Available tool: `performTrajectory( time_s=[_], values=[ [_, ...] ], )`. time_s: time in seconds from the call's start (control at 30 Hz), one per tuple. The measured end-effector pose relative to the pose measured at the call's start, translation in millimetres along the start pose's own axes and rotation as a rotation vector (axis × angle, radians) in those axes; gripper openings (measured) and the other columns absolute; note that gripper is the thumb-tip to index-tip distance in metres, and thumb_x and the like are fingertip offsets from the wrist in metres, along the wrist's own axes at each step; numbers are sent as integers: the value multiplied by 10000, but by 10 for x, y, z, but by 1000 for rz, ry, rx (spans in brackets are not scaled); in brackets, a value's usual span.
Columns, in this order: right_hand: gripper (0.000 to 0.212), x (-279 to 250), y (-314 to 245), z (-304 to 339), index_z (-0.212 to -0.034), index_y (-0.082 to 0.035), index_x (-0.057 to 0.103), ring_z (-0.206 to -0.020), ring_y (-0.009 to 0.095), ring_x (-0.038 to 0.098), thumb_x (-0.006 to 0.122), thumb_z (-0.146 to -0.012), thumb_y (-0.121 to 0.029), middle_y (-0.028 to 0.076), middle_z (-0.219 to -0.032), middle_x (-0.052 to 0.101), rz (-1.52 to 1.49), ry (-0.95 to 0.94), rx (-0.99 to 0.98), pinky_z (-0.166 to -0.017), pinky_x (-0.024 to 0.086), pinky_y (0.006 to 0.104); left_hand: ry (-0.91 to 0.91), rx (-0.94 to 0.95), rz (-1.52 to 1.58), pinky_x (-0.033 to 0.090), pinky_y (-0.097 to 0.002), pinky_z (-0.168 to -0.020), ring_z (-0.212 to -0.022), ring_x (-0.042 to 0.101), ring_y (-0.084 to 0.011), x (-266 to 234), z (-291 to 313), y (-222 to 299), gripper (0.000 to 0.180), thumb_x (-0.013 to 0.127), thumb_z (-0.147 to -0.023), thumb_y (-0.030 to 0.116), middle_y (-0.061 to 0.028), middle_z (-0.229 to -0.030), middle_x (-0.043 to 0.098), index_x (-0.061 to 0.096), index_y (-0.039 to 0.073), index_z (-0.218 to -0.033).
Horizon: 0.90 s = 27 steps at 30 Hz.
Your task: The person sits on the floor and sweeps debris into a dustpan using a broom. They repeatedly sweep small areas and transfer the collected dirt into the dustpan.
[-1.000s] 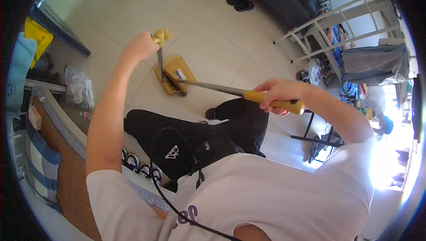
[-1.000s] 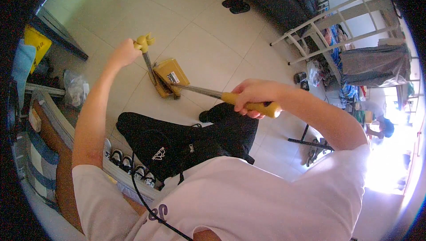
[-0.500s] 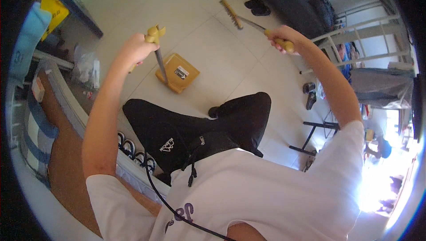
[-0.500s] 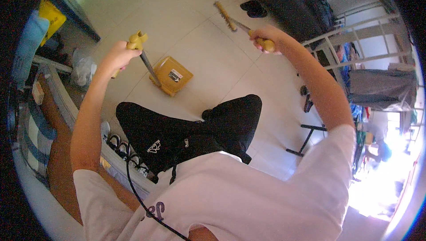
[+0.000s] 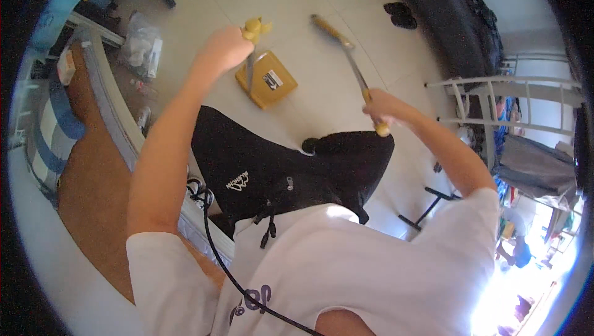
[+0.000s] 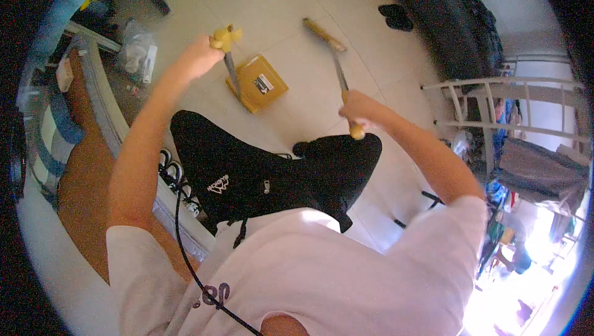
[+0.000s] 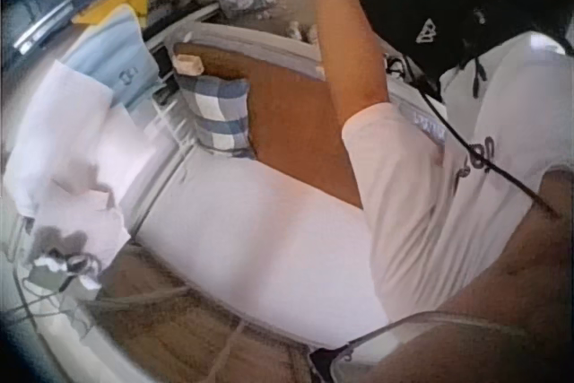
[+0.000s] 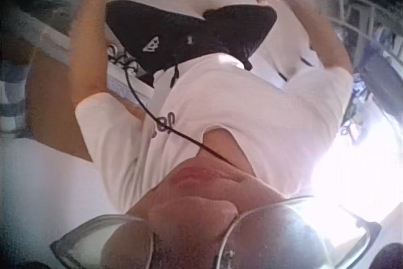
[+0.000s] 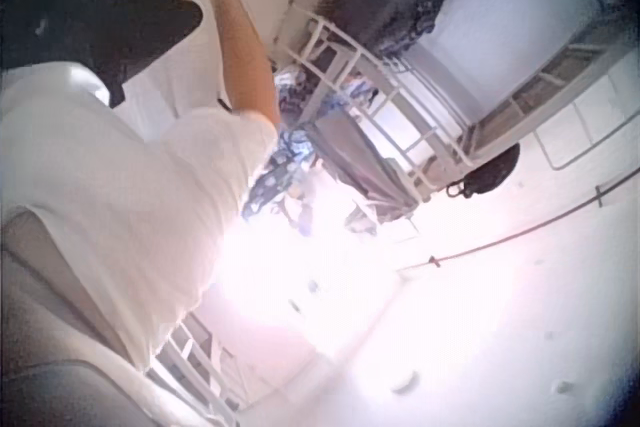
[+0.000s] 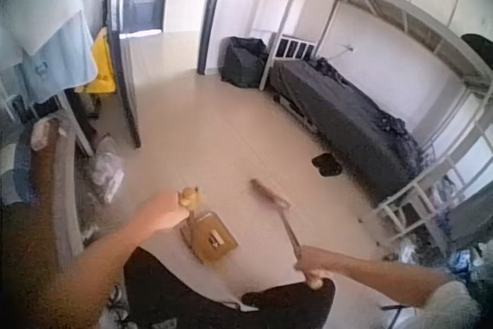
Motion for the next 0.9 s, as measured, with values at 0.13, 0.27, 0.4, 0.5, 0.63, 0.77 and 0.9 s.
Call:
performTrajectory(
  time_s=[0.13, 0.27, 0.4, 0.5, 0.63, 0.77, 0.9],
  values=[
    [224, 145, -270, 1360, -949, 24, 463, -455, 188, 543, 562, -766, -59, 85, -609, 520, -340, -300, 60, -383, 459, 320, -42, -40, -9, 472, -413, -557, -600, 611, -310, -109, 32, 248, 334, 559, -758, 244, -178, -697, 620, 596, -40, -930],
    [376, 96, -474, 1893, -1105, 43, 467, -447, 152, 530, 579, -766, -73, 62, -613, 512, -473, -338, 33, -393, 444, 283, -67, -9, 119, 375, -342, -362, -387, 502, -200, -97, 12, 138, 291, 572, -779, 237, -83, -549, 522, 555, -30, -892],
    [588, -53, -238, 2116, -1293, 11, 407, -441, 131, 527, 599, -743, -66, 75, -637, 546, -636, -299, 128, -401, 437, 251, -113, 9, 82, 344, -327, -345, -380, 456, -166, -27, -154, -19, 318, 587, -778, 244, -47, -550, 483, 539, -21, -948],
    [617, -113, 42, 2276, -1314, -5, 417, -412, 120, 511, 592, -724, -42, 87, -632, 560, -807, -242, 156, -383, 424, 231, -103, -7, 171, 260, -274, -313, -346, 355, -104, -112, -104, -50, 255, 595, -792, 248, 18, -510, 393, 527, 43, -928],
    [575, -112, 269, 2574, -1321, -39, 409, -383, 130, 495, 561, -767, -25, 112, -643, 556, -1045, -138, 161, -350, 401, 220, -126, 81, 296, 236, -253, -319, -343, 331, -73, -187, 109, 123, 233, 611, -813, 228, 36, -500, 379, 524, 51, -937],
    [556, -14, 518, 2818, -1344, -87, 383, -377, 127, 476, 545, -814, -39, 122, -662, 543, -1278, -9, 166, -341, 390, 226, -207, 116, 180, 237, -242, -330, -354, 336, -62, -230, 291, 380, 237, 616, -820, 225, 37, -508, 387, 528, 53, -959],
    [514, 88, 722, 2983, -1337, -118, 379, -371, 95, 431, 543, -850, -108, 87, -681, 528, -1518, 118, 143, -329, 349, 204, -266, 182, 87, 247, -239, -345, -371, 339, -57, -250, 461, 707, 261, 624, -815, 239, 40, -522, 386, 530, 50, -968]
  ],
)
Point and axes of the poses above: each hand's wrist, its own z-axis away from the middle knuckle, its own x-axis out of the palm, y = z × x, the point moved 3 cm from there along -z, towards the middle knuckle
